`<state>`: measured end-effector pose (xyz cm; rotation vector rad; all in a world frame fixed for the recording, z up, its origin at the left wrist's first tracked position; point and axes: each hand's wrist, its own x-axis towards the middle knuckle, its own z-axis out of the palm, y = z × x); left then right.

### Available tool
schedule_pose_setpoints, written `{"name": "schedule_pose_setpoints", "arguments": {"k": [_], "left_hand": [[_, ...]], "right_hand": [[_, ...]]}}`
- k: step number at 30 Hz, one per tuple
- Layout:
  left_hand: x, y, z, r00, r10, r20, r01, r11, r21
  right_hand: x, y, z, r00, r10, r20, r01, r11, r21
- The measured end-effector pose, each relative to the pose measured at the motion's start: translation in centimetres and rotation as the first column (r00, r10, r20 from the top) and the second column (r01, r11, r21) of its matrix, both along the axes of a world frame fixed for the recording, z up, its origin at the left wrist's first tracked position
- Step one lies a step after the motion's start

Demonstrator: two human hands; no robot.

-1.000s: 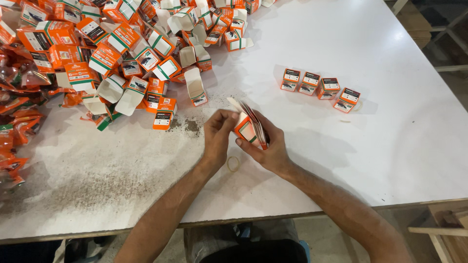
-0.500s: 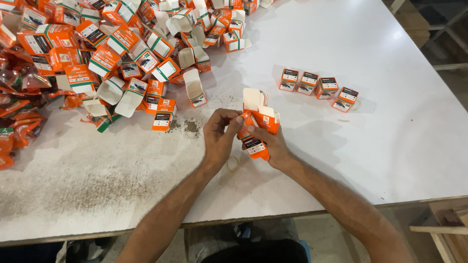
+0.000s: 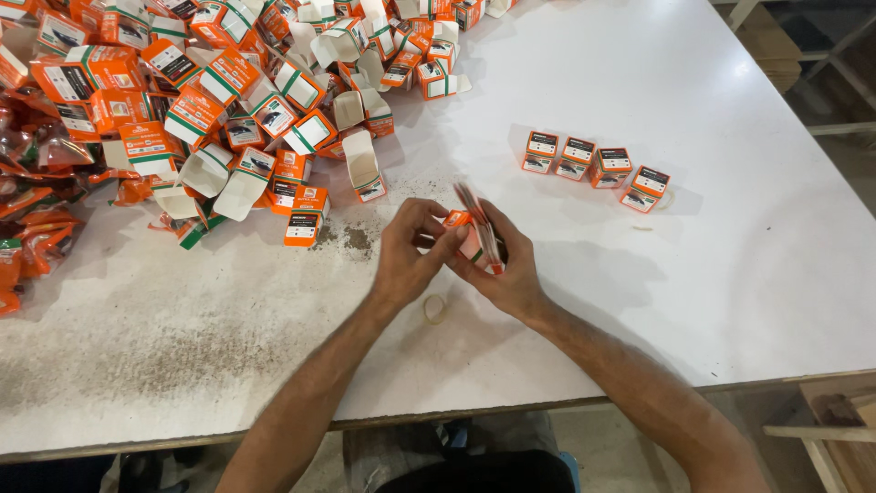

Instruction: The person gathers stacks of small orange and white boxes on a white table and wraps rubber bands around each stack to bundle them, placing finished bundles aside and pulling more boxes from a large pile to continue bundling.

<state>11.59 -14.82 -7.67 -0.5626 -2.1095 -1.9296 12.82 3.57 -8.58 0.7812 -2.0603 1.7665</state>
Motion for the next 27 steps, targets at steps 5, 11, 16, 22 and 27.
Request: {"name": "schedule_pose_setpoints", "arguments": {"k": [5,11,16,22,27], "left_hand": [[-1.0,-3.0,2.6,0.853,0.448,-0.268,-0.375,0.883,0.283],[0.3,-0.1,2.2,0.835,0.215,-0.506,-0.334,0.929,-0.158],[0.8,0.8,0.9,0.893,0.037,-0.449,-0.204,0.922,-0.329],[0.0,0.3,-0.2,0.874,-0.067,-0.482,-0.074,0.96,-0.269],[0.4,0.3,-0.6,0.994,-0.084,-0.073,0.089,0.993,0.08]], "right_hand": [[-0.5,0.3,-0.2,0.998,-0.067,-0.02,0.065,0.993,-0.101],[-1.3,0.1,-0.1,0.766,0.449,0.46,-0.174,0.834,-0.524],[-0.6,0.2,-0.9,0.708,0.482,0.515,-0.282,0.863,-0.42],[-1.7,0.8,-1.2,0.538,0.585,0.607,-0.189,0.785,-0.59],[-2.0,1.2,-0.3,0.497,0.669,0.553,-0.188,0.705,-0.684]]}}
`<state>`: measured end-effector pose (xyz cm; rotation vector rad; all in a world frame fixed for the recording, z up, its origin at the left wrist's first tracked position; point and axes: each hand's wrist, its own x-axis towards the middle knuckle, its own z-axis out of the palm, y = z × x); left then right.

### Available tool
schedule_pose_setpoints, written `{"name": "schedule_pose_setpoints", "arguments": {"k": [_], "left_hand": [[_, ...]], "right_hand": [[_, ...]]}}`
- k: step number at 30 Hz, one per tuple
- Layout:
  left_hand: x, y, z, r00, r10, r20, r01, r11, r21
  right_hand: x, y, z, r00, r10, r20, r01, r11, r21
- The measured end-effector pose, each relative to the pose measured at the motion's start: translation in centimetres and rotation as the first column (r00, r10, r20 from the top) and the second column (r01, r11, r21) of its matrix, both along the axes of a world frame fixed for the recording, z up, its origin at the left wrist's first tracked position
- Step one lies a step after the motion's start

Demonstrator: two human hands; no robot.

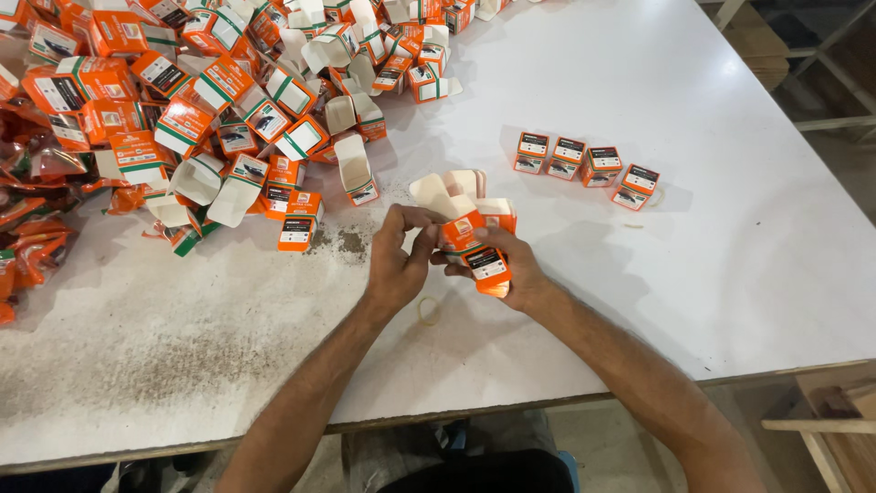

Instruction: The person gathers stacks of small orange and white boxes on a white table and wraps rubber bands around each stack to bundle them, placing finished bundles aside and pulling more boxes from a large pile to continue bundling.

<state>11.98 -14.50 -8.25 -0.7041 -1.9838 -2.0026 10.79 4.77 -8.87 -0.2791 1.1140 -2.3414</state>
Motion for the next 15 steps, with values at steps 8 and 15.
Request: {"name": "schedule_pose_setpoints", "arguments": {"k": [8,15], "left_hand": [[0.5,0.7,-0.2,0.914,0.094,-0.396,-0.14,0.986,-0.088],[-0.7,0.7,-3.1,0.987,0.118,0.109,-0.111,0.991,-0.068]], "right_hand": [[1.0,-0.8,0.0,0.932,-0.212,-0.294,0.25,0.963,0.097],[2.2,-1.4,0.7,0.81,-0.261,-0.525,0.449,0.852,0.269]]}}
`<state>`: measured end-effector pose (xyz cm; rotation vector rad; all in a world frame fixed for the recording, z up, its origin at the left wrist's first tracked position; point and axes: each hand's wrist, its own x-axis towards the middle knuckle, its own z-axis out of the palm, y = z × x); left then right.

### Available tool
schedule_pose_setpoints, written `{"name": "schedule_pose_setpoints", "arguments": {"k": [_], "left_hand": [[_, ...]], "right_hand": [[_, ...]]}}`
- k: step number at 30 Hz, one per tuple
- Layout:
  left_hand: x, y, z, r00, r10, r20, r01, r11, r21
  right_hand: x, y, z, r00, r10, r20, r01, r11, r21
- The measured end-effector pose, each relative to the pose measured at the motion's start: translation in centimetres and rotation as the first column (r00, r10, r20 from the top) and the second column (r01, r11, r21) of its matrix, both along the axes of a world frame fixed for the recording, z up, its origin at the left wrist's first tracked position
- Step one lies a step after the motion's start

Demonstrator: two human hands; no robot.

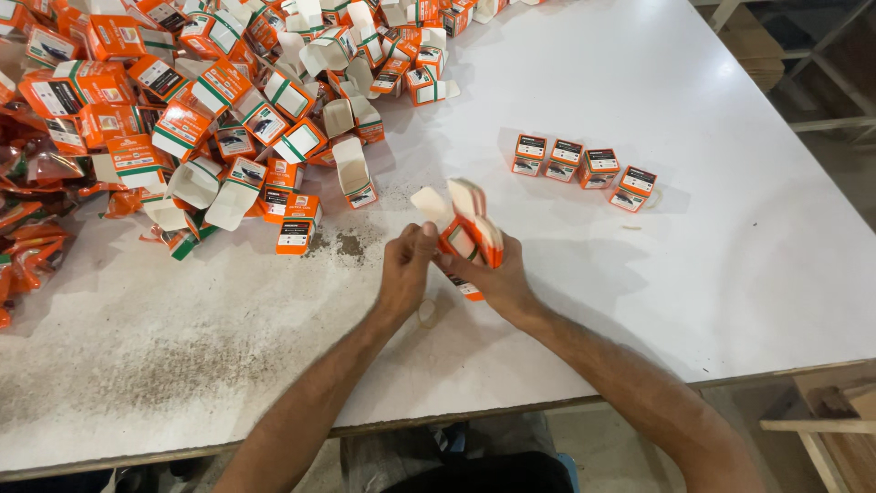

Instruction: The person gathers stacks of small orange and white boxes on a white table and wraps rubber bands around each stack to bundle them, placing finished bundles aside and pulling more boxes from a large pile to continue bundling.

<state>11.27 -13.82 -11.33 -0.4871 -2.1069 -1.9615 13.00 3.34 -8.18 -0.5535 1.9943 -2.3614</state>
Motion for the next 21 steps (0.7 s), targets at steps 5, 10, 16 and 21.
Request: {"name": "schedule_pose_setpoints", "arguments": {"k": [5,10,16,21], "left_hand": [[-0.7,0.6,0.4,0.977,-0.107,0.184,-0.023,0.807,0.59],[-0.4,0.6,1.9,0.954,-0.124,0.274,-0.036,0.857,0.514],[1.0,0.1,2.4,0.998,-0.067,-0.017,0.068,0.93,0.362],[1.1,0.2,2.5,0.978,-0.069,-0.196,0.108,0.975,0.196]], "right_hand": [[1.2,-0.5,0.7,0.912,-0.096,-0.399,0.217,0.938,0.27],[1.2,-0.8,0.6,0.885,-0.076,-0.46,0.233,0.926,0.295],[-0.3,-0.4,-0.1,0.988,0.118,-0.097,-0.123,0.991,-0.048],[-0.7,-0.2,-0.1,0.973,0.193,0.129,-0.143,0.937,-0.319]]}}
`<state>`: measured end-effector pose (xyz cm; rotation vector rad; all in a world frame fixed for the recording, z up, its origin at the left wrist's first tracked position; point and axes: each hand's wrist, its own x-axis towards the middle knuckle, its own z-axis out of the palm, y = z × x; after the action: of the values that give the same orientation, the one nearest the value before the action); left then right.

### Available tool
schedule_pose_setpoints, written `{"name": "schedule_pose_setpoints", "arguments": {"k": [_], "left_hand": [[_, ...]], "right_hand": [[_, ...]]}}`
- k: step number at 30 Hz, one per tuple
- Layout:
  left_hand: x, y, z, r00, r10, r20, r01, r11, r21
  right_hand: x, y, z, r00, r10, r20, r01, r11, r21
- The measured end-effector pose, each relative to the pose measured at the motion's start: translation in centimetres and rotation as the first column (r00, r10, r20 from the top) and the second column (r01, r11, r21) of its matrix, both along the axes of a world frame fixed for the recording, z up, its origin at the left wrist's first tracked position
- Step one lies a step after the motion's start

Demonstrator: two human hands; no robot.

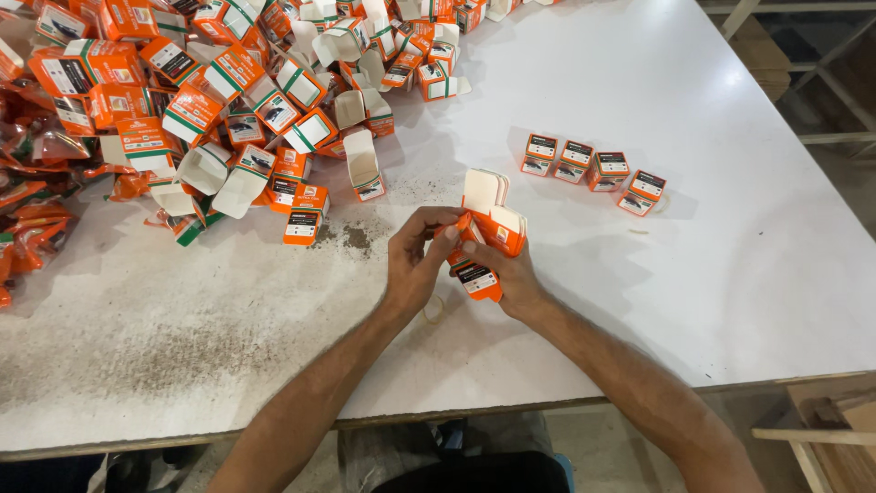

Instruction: The person gathers stacks of small orange and white boxes on a white table and wraps rubber bands around each stack to bundle them, placing finished bundles aside and pulling more boxes from a large pile to continue bundling.

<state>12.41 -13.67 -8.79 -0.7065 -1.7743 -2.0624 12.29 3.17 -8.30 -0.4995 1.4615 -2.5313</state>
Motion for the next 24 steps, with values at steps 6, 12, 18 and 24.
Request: {"name": "schedule_pose_setpoints", "arguments": {"k": [6,12,18,24], "left_hand": [[-0.3,0.2,-0.1,0.977,-0.015,0.212,-0.01,0.993,0.119],[0.2,0.7,0.0,1.0,-0.006,0.001,0.006,0.999,-0.043],[-0.9,-1.8,2.3,0.978,0.182,0.101,-0.152,0.956,-0.252],[-1.5,-4.1,4.4,0.846,0.458,-0.274,-0.463,0.885,0.051]], "right_hand": [[0.2,0.1,-0.2,1.0,0.001,0.031,-0.002,1.0,0.017],[0.0,0.1,-0.2,0.989,-0.144,-0.033,0.148,0.98,0.136],[0.8,0.1,0.5,0.669,-0.188,-0.719,0.542,0.786,0.298],[0.0,0.1,0.4,0.852,-0.192,-0.486,0.35,0.9,0.26]]}}
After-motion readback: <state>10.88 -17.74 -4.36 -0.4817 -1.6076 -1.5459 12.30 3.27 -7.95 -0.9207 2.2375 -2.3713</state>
